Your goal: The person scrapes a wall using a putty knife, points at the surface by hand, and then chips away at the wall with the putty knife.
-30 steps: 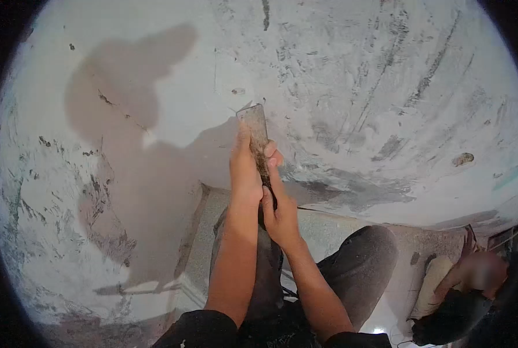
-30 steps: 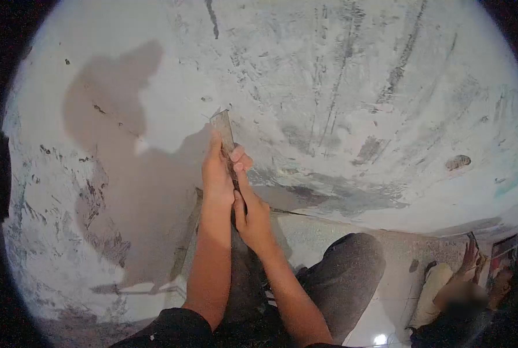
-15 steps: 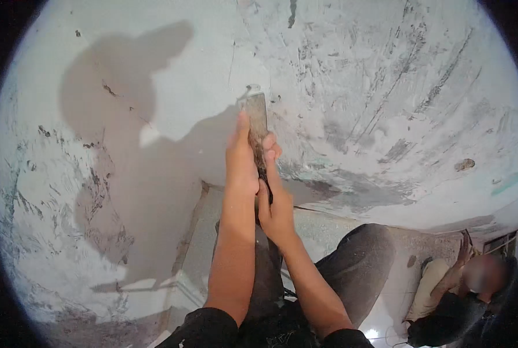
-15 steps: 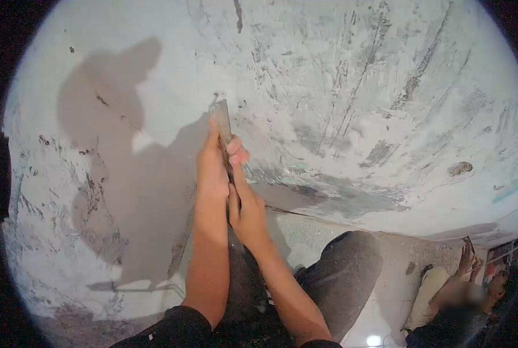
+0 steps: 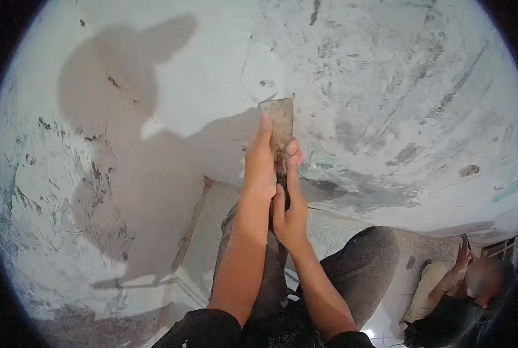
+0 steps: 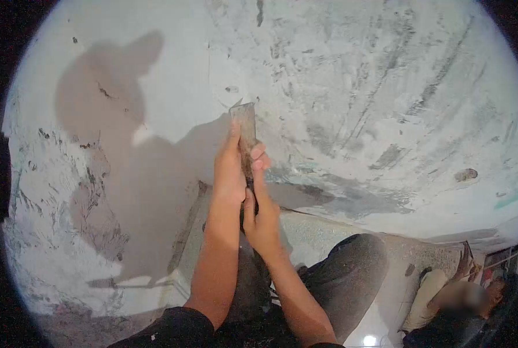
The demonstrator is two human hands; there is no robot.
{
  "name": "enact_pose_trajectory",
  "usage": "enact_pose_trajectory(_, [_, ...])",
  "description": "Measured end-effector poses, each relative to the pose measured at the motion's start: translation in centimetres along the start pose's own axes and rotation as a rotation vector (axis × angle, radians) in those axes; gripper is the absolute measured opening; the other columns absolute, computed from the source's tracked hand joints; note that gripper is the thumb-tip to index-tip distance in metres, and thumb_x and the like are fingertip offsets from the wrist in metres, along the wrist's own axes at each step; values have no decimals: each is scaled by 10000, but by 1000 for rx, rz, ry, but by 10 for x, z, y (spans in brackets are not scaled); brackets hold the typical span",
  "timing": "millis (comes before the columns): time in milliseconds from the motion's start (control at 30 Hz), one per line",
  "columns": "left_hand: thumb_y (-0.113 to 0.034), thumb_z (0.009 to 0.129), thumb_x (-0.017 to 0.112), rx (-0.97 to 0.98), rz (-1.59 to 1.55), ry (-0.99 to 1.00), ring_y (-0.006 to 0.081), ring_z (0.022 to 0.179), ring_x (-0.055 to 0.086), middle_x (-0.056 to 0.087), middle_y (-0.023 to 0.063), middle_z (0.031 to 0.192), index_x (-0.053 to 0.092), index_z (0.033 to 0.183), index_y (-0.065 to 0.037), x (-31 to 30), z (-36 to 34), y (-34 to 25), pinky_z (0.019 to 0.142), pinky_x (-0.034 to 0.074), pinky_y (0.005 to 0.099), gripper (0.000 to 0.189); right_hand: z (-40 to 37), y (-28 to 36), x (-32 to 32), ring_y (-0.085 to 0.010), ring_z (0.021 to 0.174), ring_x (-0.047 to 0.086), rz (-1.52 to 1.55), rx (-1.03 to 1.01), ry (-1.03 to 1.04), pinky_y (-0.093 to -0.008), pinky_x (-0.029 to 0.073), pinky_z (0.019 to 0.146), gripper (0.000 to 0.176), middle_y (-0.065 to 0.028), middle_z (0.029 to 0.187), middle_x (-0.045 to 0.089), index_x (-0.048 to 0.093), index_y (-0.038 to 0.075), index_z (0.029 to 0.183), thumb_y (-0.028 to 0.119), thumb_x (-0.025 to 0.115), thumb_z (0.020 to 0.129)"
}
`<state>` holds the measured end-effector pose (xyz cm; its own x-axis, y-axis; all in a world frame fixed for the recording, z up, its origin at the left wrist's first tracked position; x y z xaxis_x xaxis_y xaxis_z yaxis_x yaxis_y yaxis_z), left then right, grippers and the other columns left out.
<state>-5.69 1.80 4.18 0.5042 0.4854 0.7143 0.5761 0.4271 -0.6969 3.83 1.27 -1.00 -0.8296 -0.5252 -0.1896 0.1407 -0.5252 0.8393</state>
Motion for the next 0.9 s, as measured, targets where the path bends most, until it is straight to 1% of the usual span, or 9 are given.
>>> enact_pose_trajectory(33, [-478, 989, 460, 12, -22, 16, 155, 499, 427, 450, 34, 608, 460, 931, -106, 1, 2, 0, 492, 370, 286, 376, 3, 4, -1, -408, 795, 608, -53, -184, -92, -337, 487, 709, 530, -274, 1280, 531, 304, 4, 1463, 39, 445, 953])
enact_pose_trajectory(100, [-468, 997, 442, 6, 8, -12, 158, 505, 432, 451, 38, 616, 456, 930, -101, 2, 4, -2, 487, 368, 285, 374, 3, 2, -1, -381, 821, 615, -3, -47, -22, -317, 489, 738, 522, -232, 1391, 464, 308, -11, 1456, 34, 443, 954])
enact_pose_trajectory(333, [-448, 997, 452, 83, 55, -21, 126, 507, 427, 461, 13, 619, 463, 923, -119, 4, 2, -20, 482, 357, 262, 337, 12, 8, 8, -369, 647, 526, 22, -72, -1, -368, 454, 635, 549, -316, 961, 573, 312, 48, 1472, 16, 454, 942])
enact_pose_trajectory(433, [-446, 991, 470, 38, 18, 0, 124, 497, 417, 451, 7, 610, 471, 934, -113, 1, -1, -19, 488, 369, 276, 339, 7, 14, 8, -362, 628, 511, 55, -76, -16, -377, 454, 638, 557, -314, 917, 563, 294, 56, 1482, 17, 443, 947])
enact_pose_trajectory(467, [-447, 986, 483, 47, 35, -18, 130, 492, 413, 446, 12, 601, 471, 940, -108, -7, 2, -11, 489, 369, 286, 343, 0, 10, 8, -386, 774, 613, 23, -28, 14, -369, 482, 728, 545, -323, 1037, 587, 290, 29, 1477, 18, 434, 952])
enact_pose_trajectory(567, [-448, 986, 481, 17, -7, 0, 142, 485, 409, 448, 22, 594, 472, 944, -106, 1, -2, -7, 486, 365, 290, 345, -2, 15, 4, -398, 1043, 621, 14, -119, -43, -357, 473, 850, 525, -318, 1240, 542, 289, -22, 1459, 15, 425, 953])
enact_pose_trajectory(600, [-448, 989, 471, 6, 8, 22, 153, 487, 411, 453, 33, 597, 472, 941, -100, 1, -2, -6, 487, 365, 292, 351, -4, 13, 2, -394, 1223, 523, 49, -72, -26, -348, 437, 933, 511, -295, 1385, 444, 291, -67, 1439, 8, 420, 950])
enact_pose_trajectory(833, [-455, 997, 448, 55, -1, -14, 151, 498, 422, 455, 34, 602, 460, 907, -109, 5, 7, -9, 484, 363, 288, 358, 10, 9, 0, -392, 1181, 555, 30, -92, -12, -346, 448, 895, 522, -302, 1394, 420, 288, -57, 1446, 3, 424, 946])
enact_pose_trajectory(900, [-458, 1000, 435, 93, 41, -38, 148, 502, 428, 461, 35, 607, 464, 909, -111, 6, 5, -14, 483, 361, 289, 360, 10, 4, 4, -319, 1361, 374, 132, 25, 71, -339, 311, 1068, 530, -268, 1482, 341, 222, -47, 1481, 47, 382, 984])
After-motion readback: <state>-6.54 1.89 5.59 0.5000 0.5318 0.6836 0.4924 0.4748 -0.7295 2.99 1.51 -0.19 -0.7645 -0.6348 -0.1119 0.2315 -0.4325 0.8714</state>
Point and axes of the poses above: each hand's wrist, its own z-axis towards the middle knuckle, its own x-axis out of the palm, y = z × x, the point moved 3 cm from there along z, towards the middle knuckle
